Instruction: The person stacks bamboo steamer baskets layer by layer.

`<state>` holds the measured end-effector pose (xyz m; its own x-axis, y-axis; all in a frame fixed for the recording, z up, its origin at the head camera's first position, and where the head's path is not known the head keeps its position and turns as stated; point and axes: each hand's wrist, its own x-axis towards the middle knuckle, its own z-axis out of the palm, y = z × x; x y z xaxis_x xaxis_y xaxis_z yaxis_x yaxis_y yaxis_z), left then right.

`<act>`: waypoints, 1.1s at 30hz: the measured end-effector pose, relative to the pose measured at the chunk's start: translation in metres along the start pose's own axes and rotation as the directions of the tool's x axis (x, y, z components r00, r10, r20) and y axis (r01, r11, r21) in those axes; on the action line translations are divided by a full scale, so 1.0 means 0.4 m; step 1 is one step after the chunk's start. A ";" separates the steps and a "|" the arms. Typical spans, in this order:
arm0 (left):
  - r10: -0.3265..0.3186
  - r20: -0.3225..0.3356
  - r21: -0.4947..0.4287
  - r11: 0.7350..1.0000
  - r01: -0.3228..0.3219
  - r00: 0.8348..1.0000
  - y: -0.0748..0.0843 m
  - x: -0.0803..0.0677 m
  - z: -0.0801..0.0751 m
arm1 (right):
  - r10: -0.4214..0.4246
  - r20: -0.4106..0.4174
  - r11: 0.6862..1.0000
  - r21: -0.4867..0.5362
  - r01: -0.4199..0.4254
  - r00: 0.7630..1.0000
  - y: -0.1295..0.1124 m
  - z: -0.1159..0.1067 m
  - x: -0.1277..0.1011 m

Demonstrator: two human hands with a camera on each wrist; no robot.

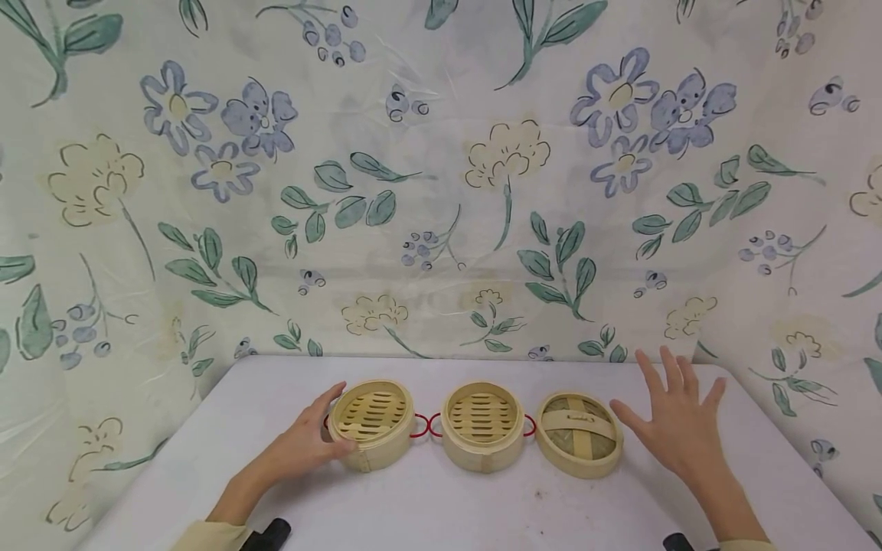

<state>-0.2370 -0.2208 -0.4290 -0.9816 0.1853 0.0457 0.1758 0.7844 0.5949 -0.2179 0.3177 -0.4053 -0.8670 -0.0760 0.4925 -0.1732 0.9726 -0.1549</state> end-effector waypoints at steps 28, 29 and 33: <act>0.037 0.001 -0.060 0.998 -0.037 0.999 0.000 0.007 0.033 | -0.176 0.088 0.958 0.245 0.150 0.980 -0.153 0.079 -0.007; 0.036 0.001 -0.061 0.998 -0.036 0.999 0.000 0.007 0.033 | -0.179 0.094 0.954 0.262 0.149 0.979 -0.157 0.082 -0.007; 0.033 0.002 -0.056 0.998 -0.033 0.999 0.000 0.007 0.031 | -0.189 0.103 0.940 0.306 0.149 0.977 -0.176 0.089 -0.008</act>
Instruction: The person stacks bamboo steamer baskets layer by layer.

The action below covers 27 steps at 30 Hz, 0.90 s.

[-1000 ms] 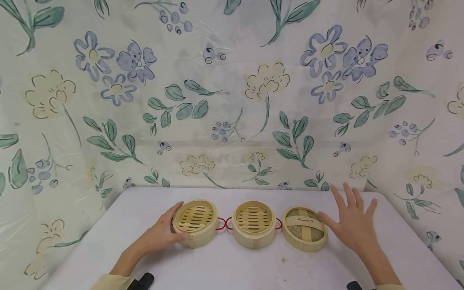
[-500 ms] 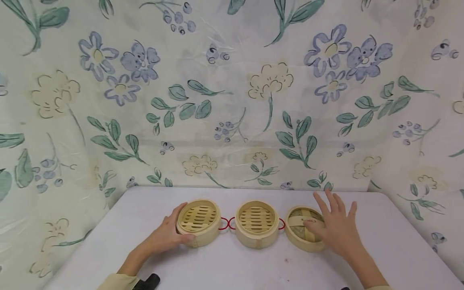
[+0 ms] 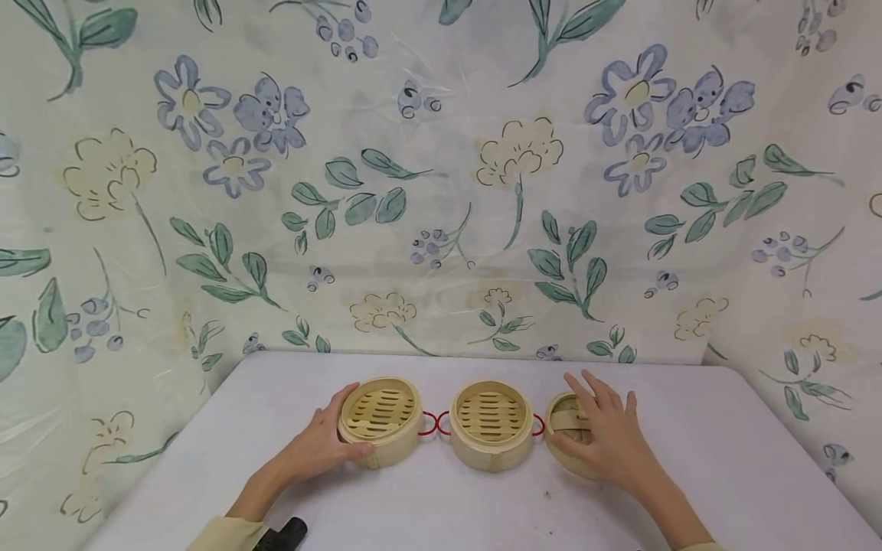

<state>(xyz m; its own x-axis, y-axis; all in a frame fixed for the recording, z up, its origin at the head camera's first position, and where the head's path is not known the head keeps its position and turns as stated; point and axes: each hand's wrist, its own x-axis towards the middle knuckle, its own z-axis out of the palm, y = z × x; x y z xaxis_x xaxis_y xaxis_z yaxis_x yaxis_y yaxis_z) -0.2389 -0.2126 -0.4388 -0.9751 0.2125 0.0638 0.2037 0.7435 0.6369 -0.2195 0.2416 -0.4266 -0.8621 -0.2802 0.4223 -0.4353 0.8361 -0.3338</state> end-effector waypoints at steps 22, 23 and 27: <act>0.007 0.007 0.004 1.000 -0.007 1.000 0.008 -0.002 -0.001 | 0.000 0.163 0.979 0.201 -0.033 0.987 -0.086 0.073 0.040; 0.007 0.007 0.004 1.000 -0.007 1.000 0.008 -0.002 -0.001 | -0.006 0.167 0.978 0.206 -0.029 0.986 -0.091 0.077 0.043; 0.001 0.004 0.005 1.000 -0.001 1.000 0.011 -0.004 -0.004 | -0.029 0.187 0.976 0.216 -0.013 0.982 -0.108 0.099 0.056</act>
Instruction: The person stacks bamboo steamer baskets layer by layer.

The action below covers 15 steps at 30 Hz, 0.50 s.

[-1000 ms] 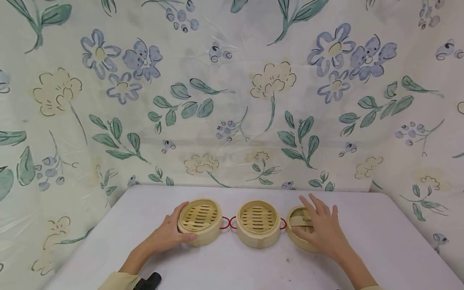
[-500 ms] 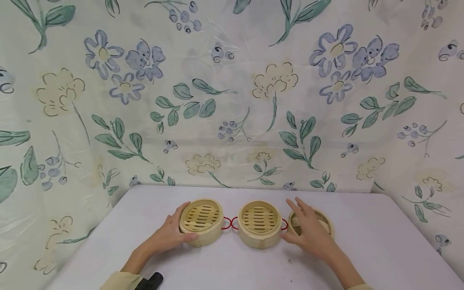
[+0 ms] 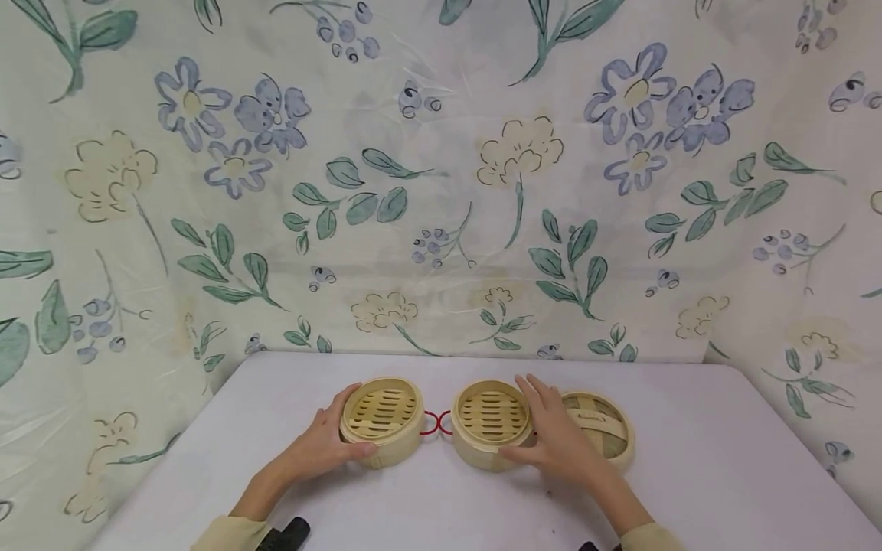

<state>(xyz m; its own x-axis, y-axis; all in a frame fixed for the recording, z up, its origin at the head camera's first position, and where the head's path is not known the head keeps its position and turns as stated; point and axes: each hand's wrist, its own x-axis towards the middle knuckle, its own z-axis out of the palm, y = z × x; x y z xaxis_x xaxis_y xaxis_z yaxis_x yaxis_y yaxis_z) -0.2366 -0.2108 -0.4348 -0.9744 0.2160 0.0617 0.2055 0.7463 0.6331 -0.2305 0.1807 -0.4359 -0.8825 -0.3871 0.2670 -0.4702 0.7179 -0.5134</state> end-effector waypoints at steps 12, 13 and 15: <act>0.005 0.003 0.000 1.000 -0.005 1.000 -0.002 0.008 0.008 | 0.027 0.036 0.999 -0.039 -0.026 0.999 -0.010 0.041 0.020; 0.002 0.004 0.003 1.000 -0.002 1.000 -0.003 0.008 0.008 | 0.032 0.035 0.999 -0.037 -0.031 0.999 -0.010 0.044 0.021; -0.001 0.006 0.009 1.000 0.001 1.000 -0.005 0.009 0.007 | 0.041 0.031 0.999 -0.033 -0.040 0.999 -0.010 0.048 0.023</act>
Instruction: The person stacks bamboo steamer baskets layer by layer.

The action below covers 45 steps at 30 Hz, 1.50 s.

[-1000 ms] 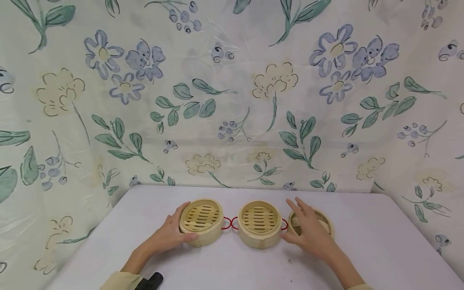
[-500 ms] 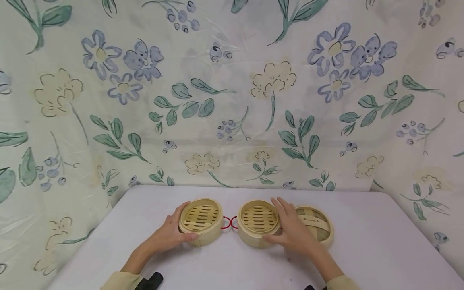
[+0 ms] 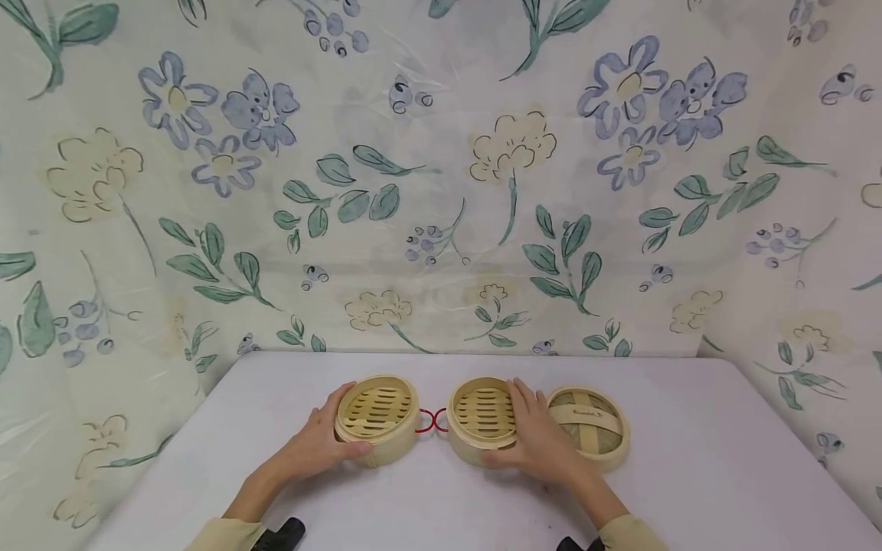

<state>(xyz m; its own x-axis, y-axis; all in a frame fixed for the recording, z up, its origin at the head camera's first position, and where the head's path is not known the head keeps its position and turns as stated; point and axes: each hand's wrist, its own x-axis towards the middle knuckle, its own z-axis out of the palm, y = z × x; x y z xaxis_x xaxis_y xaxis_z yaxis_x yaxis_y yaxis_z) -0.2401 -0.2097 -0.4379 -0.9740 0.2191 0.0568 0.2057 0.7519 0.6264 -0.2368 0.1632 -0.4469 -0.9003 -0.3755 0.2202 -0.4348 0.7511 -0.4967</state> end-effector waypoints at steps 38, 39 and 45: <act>0.021 0.010 0.006 1.000 -0.021 1.000 0.017 0.007 -0.007 | 0.163 -0.085 0.971 0.189 -0.144 0.983 -0.030 -0.011 0.016; 0.024 0.011 0.004 1.000 -0.024 1.000 0.015 0.005 -0.007 | 0.162 -0.087 0.970 0.194 -0.143 0.983 -0.034 -0.010 0.018; 0.018 -0.005 0.008 1.000 -0.017 1.000 0.009 -0.003 -0.007 | 0.166 -0.108 0.966 0.218 -0.139 0.980 -0.054 -0.004 0.029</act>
<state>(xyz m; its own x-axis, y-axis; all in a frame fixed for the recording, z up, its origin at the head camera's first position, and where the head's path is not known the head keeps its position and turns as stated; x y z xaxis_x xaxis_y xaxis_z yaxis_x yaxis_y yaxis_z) -0.2384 -0.2090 -0.4337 -0.9707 0.2293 0.0715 0.2234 0.7527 0.6192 -0.2378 0.1434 -0.4323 -0.9568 -0.1851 0.2243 -0.2902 0.6592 -0.6937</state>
